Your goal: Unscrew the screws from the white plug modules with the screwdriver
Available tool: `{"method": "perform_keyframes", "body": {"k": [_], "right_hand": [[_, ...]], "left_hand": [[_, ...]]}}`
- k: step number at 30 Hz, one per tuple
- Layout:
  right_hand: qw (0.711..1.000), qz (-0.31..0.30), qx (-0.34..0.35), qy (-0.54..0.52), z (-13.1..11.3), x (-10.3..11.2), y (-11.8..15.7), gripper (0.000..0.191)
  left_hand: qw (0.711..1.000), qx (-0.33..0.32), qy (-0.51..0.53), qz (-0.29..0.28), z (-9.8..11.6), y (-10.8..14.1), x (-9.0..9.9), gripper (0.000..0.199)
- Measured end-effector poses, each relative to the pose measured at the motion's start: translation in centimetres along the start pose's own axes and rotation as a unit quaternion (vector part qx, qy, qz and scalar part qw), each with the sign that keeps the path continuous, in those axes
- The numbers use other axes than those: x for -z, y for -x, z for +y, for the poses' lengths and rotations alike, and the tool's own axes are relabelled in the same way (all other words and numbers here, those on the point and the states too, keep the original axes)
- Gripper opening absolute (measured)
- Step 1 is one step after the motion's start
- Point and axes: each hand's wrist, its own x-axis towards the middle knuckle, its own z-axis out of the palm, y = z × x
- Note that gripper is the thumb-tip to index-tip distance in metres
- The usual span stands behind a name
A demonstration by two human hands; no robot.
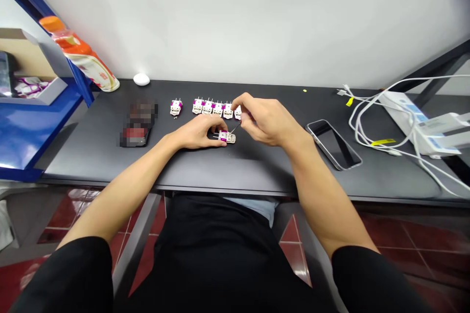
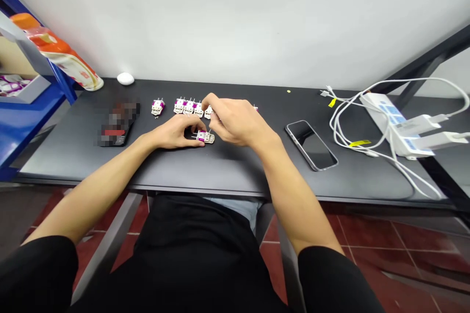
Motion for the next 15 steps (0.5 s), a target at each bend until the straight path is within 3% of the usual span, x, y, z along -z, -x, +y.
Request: {"method": "perform_keyframes", "body": {"k": [7,15], "right_hand": [[0.998,-0.027,-0.042,0.028,-0.18,0.08,-0.06,0.033],[0.999,-0.015,-0.028,0.009,-0.15,0.09,-0.03,0.033]], "left_hand": [[1.000,-0.010,0.006,0.012,-0.22,-0.03,0.00,0.035],[1.000,-0.027,0.015,0.006,-0.21,0.04,0.06,0.035]]}}
